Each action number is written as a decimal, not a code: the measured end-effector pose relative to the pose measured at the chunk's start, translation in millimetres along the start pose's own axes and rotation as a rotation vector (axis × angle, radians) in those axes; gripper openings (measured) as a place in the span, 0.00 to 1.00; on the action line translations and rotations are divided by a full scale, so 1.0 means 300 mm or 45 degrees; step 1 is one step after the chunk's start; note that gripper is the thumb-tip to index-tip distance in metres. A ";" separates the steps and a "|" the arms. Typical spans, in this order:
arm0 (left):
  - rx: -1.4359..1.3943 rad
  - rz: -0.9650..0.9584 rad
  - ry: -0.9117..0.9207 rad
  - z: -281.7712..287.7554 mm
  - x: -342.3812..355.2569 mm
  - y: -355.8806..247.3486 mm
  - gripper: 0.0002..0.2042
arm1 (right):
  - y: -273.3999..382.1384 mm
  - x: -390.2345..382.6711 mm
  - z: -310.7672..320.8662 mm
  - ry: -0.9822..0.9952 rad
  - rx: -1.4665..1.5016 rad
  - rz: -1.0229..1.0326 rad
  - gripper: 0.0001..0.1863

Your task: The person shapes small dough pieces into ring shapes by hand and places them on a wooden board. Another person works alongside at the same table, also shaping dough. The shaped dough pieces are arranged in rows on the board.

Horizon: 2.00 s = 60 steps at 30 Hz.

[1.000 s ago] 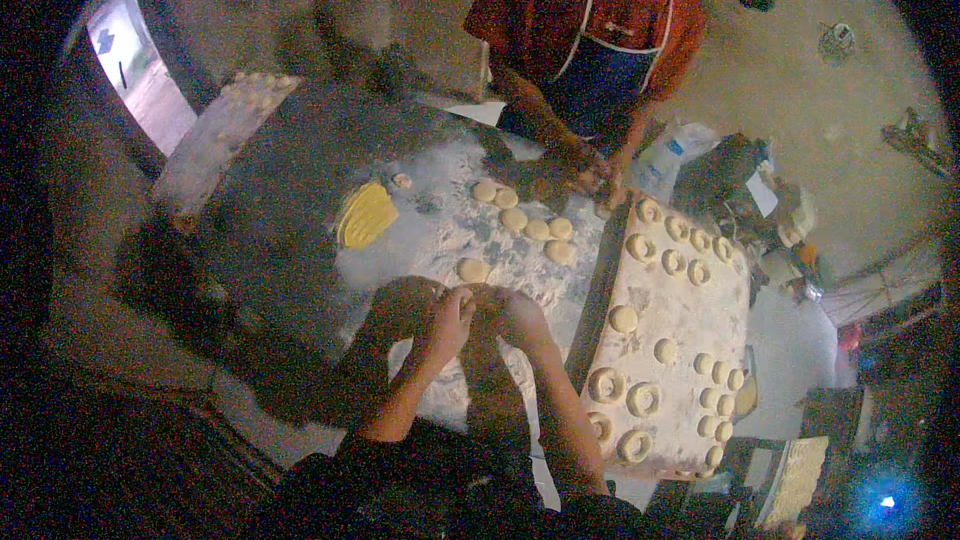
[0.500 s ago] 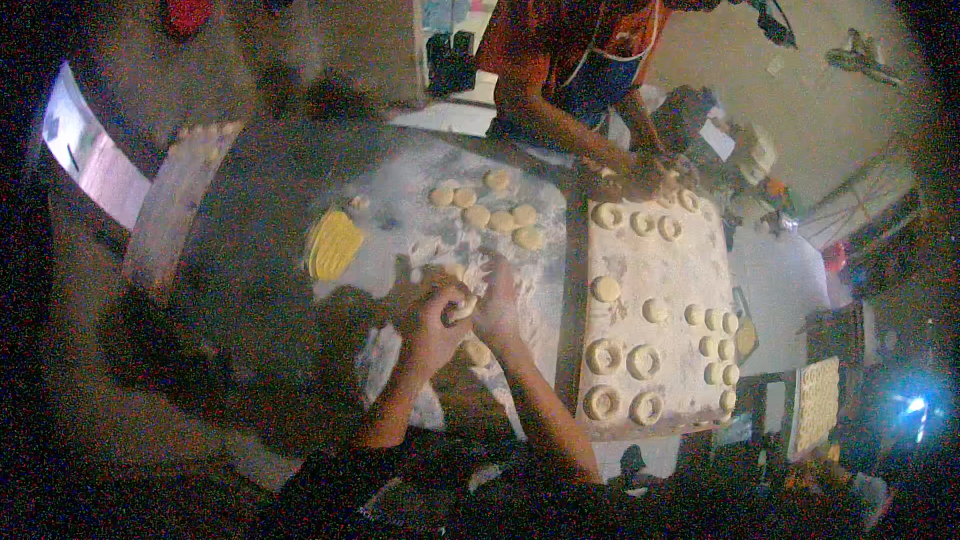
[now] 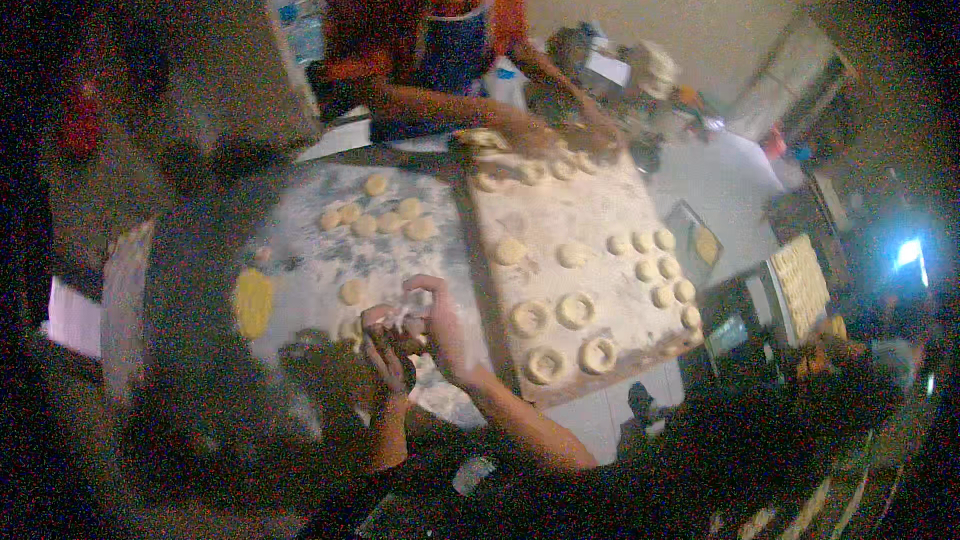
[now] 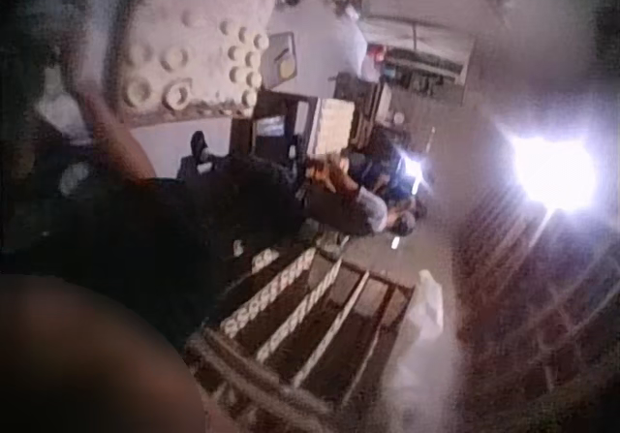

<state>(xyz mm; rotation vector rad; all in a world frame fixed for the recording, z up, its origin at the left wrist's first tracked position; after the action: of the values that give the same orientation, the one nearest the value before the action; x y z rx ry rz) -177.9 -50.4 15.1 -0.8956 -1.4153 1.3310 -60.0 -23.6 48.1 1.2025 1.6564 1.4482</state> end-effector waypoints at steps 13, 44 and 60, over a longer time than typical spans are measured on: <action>0.074 -0.157 0.151 -0.501 -0.145 -0.130 0.17 | 0.189 -0.318 0.442 -0.280 -0.138 0.164 0.19; 1.363 -0.231 1.037 -1.173 -0.244 -0.075 0.40 | 0.043 -0.745 1.139 -0.816 -1.768 -0.394 0.45; 0.716 -0.253 1.134 -1.501 -0.073 -0.068 0.17 | -0.093 -0.620 1.503 -1.013 -1.558 -0.498 0.15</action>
<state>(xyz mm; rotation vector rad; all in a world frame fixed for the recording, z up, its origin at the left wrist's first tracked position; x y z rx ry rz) 261.5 52.3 5.9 -0.7772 -0.3926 0.9053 408.1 -10.6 -90.8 0.5250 0.2579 1.1311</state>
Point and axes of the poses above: each hand's wrist, its own x-axis towards the middle knuckle, its own z-axis out of the back of the hand, y = z × x, the point moved 5 cm from there along x, towards the middle knuckle, and after that the axes turned 4 degrees about z, right-handed, at the moved point
